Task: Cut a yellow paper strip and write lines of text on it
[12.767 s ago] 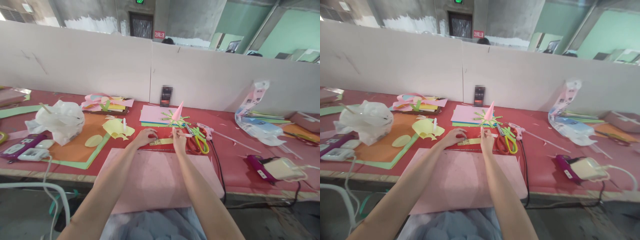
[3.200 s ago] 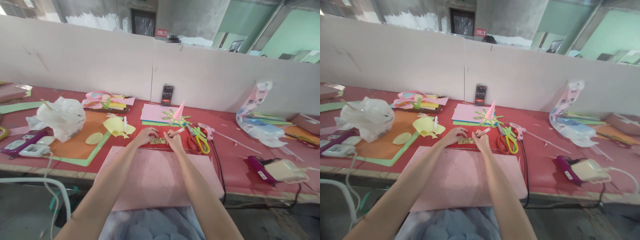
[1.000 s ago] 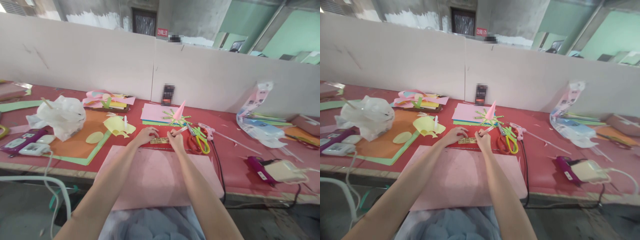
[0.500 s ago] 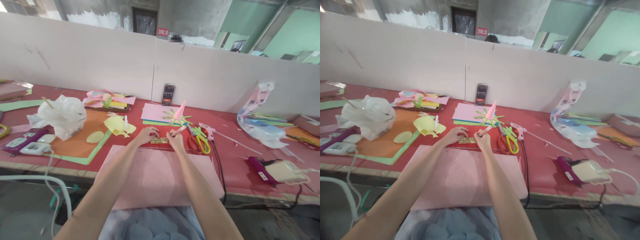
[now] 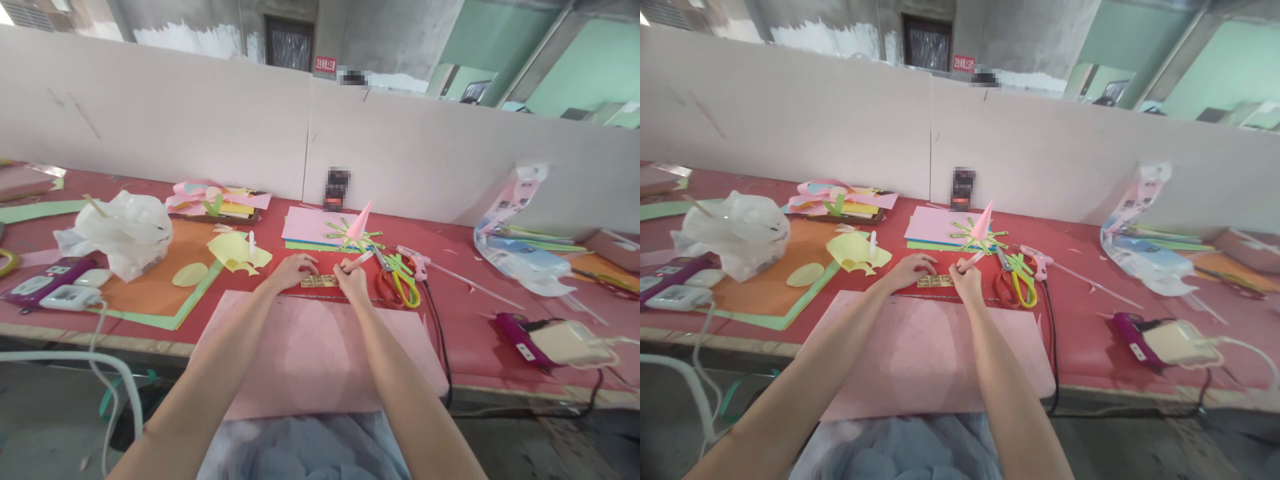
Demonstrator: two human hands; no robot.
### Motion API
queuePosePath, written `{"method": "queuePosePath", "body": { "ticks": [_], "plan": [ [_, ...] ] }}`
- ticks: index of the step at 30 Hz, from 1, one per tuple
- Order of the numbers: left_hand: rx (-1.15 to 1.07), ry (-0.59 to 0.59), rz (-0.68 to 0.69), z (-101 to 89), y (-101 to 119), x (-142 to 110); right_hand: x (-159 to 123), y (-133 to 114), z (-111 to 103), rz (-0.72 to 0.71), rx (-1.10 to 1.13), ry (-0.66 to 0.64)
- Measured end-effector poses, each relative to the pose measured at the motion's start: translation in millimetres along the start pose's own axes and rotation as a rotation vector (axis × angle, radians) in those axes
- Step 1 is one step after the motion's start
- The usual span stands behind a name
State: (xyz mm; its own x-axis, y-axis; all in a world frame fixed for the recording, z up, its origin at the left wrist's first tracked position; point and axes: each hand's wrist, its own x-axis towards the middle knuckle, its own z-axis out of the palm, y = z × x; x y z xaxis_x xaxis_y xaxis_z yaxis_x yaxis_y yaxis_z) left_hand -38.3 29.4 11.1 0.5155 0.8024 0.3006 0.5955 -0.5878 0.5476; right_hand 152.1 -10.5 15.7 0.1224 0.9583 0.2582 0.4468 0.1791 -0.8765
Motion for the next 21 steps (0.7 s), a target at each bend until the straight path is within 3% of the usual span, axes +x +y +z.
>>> {"method": "queuePosePath", "body": {
  "ticks": [21],
  "plan": [
    [-0.011, 0.01, 0.014, 2.2, -3.1, 0.3, 1.6, 2.3, 0.1, 0.066, 0.02, 0.055]
  ]
}}
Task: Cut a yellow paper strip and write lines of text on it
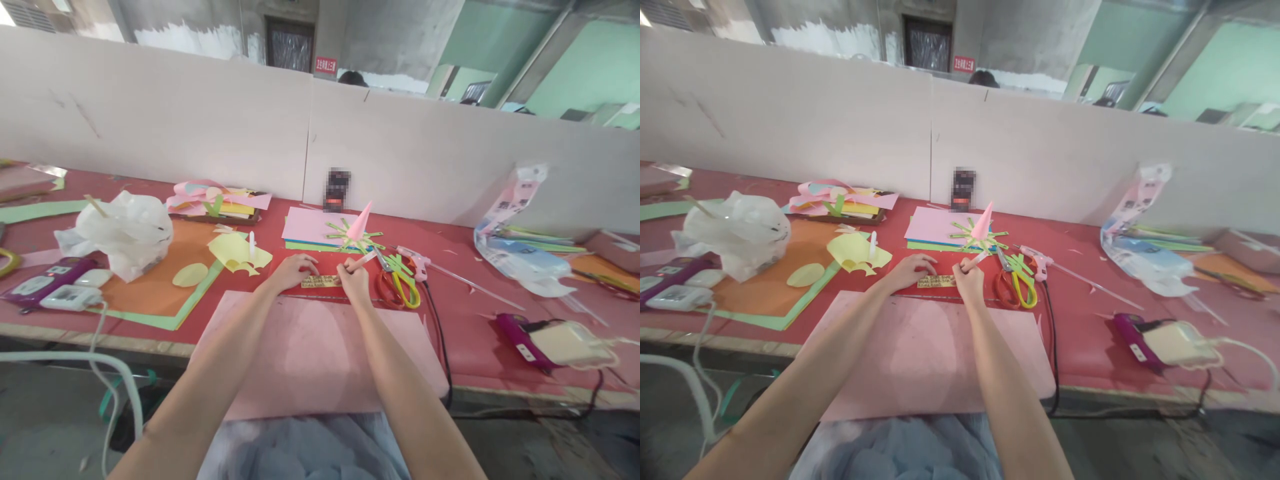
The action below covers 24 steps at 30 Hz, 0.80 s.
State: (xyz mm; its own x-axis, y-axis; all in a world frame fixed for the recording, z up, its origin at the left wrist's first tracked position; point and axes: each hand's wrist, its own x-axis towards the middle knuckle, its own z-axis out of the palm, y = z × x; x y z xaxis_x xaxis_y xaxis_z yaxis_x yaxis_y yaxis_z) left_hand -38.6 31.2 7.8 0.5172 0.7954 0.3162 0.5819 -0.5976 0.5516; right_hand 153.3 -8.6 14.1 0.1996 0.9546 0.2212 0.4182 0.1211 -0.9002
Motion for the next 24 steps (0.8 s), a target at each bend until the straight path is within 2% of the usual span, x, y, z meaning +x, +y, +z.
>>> {"method": "queuePosePath", "body": {
  "ticks": [24],
  "plan": [
    [-0.001, -0.012, -0.022, -3.1, 5.1, -0.7, 0.9, 3.0, 0.3, -0.046, -0.087, 0.006]
  ]
}}
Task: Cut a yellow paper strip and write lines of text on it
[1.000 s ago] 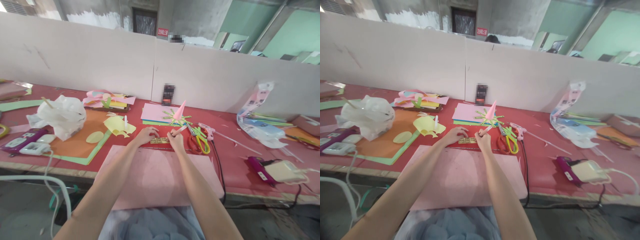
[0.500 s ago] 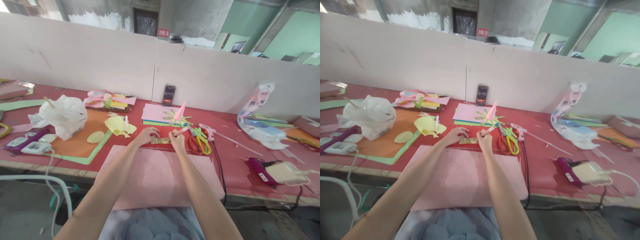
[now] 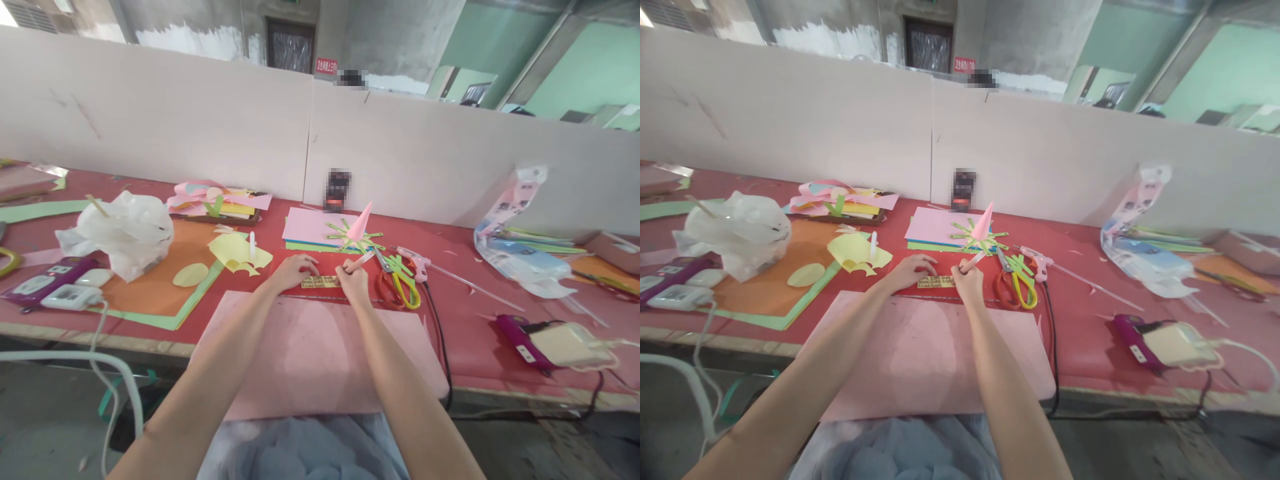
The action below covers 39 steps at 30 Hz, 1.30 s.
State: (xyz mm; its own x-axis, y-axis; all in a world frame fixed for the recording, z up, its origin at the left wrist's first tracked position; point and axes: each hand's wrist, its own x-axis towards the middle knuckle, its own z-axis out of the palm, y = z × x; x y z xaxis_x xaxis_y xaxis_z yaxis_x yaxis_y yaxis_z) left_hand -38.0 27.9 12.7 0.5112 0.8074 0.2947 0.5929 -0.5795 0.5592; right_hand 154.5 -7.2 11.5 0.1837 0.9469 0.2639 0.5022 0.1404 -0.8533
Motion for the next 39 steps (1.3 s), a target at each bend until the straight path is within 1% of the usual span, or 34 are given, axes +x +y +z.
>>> {"method": "queuePosePath", "body": {
  "ticks": [7, 13, 19, 23, 29, 33, 36, 39],
  "plan": [
    [0.012, 0.001, 0.009, 0.6, -1.0, 0.2, -0.5, -1.6, -0.6, 0.03, 0.056, -0.021],
    [0.004, 0.004, 0.02, 1.6, -2.2, 0.6, -0.3, -2.4, -1.7, -0.001, 0.003, 0.024],
    [-0.004, 0.005, 0.014, 1.2, -1.7, 0.5, 0.7, 1.4, -0.5, 0.089, 0.209, 0.013],
    [-0.002, 0.003, -0.004, 1.1, -0.6, 0.5, 0.0, 1.7, 0.2, 0.088, 0.196, 0.001],
    [-0.006, -0.015, -0.044, -0.5, 12.1, -2.3, -0.4, 1.5, 0.4, 0.082, 0.173, -0.002],
    [-0.009, -0.06, -0.031, 0.1, 22.0, -5.4, -1.4, 1.8, 0.0, 0.059, 0.18, 0.015],
    [0.003, -0.077, -0.032, 0.7, 24.4, -6.4, -3.9, 0.5, -1.3, 0.034, 0.177, 0.036],
    [0.007, -0.088, -0.042, -0.2, 24.8, -6.2, -7.3, -2.7, -2.3, 0.0, 0.213, 0.025]
  ]
}}
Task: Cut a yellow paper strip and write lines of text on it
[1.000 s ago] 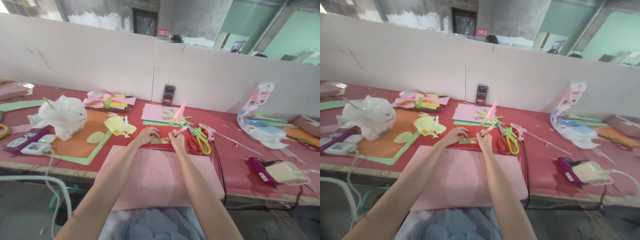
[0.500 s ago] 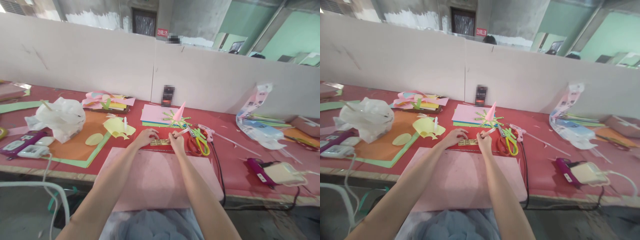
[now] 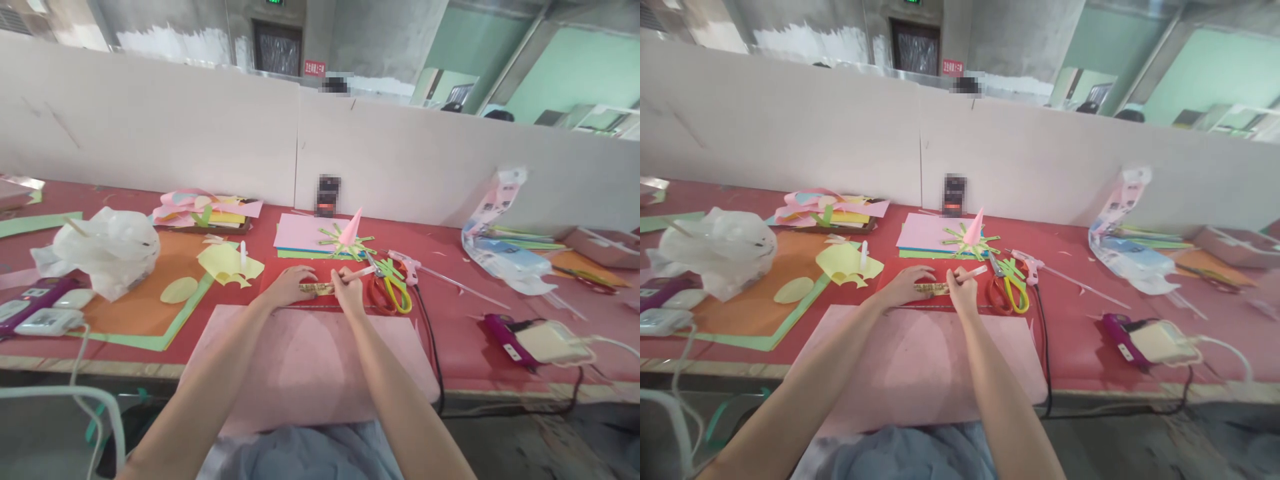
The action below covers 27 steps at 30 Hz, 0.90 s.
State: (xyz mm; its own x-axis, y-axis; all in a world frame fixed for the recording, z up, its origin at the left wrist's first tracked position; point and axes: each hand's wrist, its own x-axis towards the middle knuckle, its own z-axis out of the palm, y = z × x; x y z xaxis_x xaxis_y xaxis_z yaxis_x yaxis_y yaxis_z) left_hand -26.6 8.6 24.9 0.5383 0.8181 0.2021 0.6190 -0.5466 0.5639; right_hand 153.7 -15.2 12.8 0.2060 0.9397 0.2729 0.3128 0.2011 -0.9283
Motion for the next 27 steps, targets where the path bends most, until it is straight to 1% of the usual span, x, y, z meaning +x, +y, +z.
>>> {"method": "queuePosePath", "body": {
  "ticks": [3, 6, 10, 16, 23, 27],
  "plan": [
    [-0.005, -0.007, -0.01, -1.8, 1.7, -0.1, -3.2, -3.4, 0.9, -0.025, 0.033, -0.039],
    [-0.005, -0.011, -0.031, -2.6, 3.9, -0.8, -5.4, -5.5, 2.1, -0.012, 0.056, -0.078],
    [0.013, 0.006, -0.044, -1.6, 3.8, -1.3, -6.1, -6.0, 2.7, -0.01, 0.027, -0.126],
    [-0.023, 0.012, 0.001, -1.8, 2.4, -0.1, -3.7, -2.8, 4.1, -0.007, 0.016, -0.116],
    [-0.066, 0.072, 0.028, 4.6, -6.0, 3.4, -3.2, -2.1, 5.0, -0.01, 0.021, -0.139],
    [-0.103, 0.079, 0.016, 6.6, -9.5, 3.5, -3.4, -1.4, 5.7, 0.013, -0.001, -0.109]
  ]
}}
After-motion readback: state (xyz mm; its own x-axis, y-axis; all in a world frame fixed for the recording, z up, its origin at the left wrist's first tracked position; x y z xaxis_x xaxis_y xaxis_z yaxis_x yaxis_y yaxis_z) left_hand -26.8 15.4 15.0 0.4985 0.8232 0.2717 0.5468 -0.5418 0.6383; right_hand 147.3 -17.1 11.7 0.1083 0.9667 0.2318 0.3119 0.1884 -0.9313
